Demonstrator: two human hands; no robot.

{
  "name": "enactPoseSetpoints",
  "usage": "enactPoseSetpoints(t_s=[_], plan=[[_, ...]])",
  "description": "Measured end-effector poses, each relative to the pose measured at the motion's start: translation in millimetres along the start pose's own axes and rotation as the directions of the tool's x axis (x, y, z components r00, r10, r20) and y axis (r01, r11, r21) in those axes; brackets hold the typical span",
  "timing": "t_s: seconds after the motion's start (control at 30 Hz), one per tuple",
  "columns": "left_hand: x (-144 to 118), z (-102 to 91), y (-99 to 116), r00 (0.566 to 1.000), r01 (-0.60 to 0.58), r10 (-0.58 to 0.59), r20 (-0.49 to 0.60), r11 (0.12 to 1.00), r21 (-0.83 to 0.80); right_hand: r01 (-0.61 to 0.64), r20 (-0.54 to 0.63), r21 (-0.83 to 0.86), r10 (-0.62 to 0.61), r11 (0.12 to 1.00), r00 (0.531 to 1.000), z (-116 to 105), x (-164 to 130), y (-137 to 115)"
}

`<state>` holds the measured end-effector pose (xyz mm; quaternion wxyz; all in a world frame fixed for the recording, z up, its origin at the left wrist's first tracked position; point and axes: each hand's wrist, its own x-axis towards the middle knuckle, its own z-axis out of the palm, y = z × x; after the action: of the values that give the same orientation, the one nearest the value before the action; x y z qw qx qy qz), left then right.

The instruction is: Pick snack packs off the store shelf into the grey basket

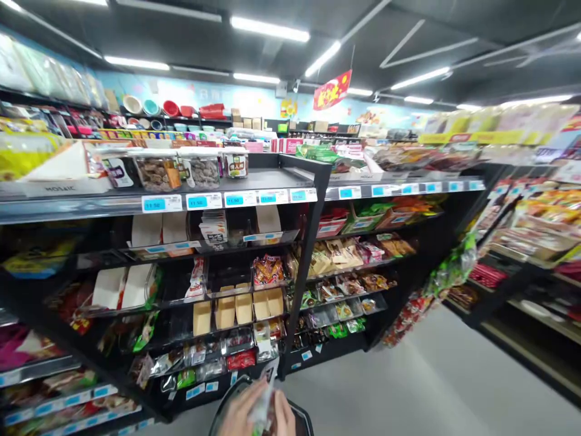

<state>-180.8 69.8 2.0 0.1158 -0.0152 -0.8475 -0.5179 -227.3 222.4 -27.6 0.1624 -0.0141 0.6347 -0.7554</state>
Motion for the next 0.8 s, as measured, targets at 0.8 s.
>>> enactPoseSetpoints(t_s=[0.8], plan=[[57,-34.2,154,0.964,0.142,-0.263,-0.042,0.644,-0.752,0.468,0.106,-0.061,-0.46,0.882,0.882,44,26,-254]])
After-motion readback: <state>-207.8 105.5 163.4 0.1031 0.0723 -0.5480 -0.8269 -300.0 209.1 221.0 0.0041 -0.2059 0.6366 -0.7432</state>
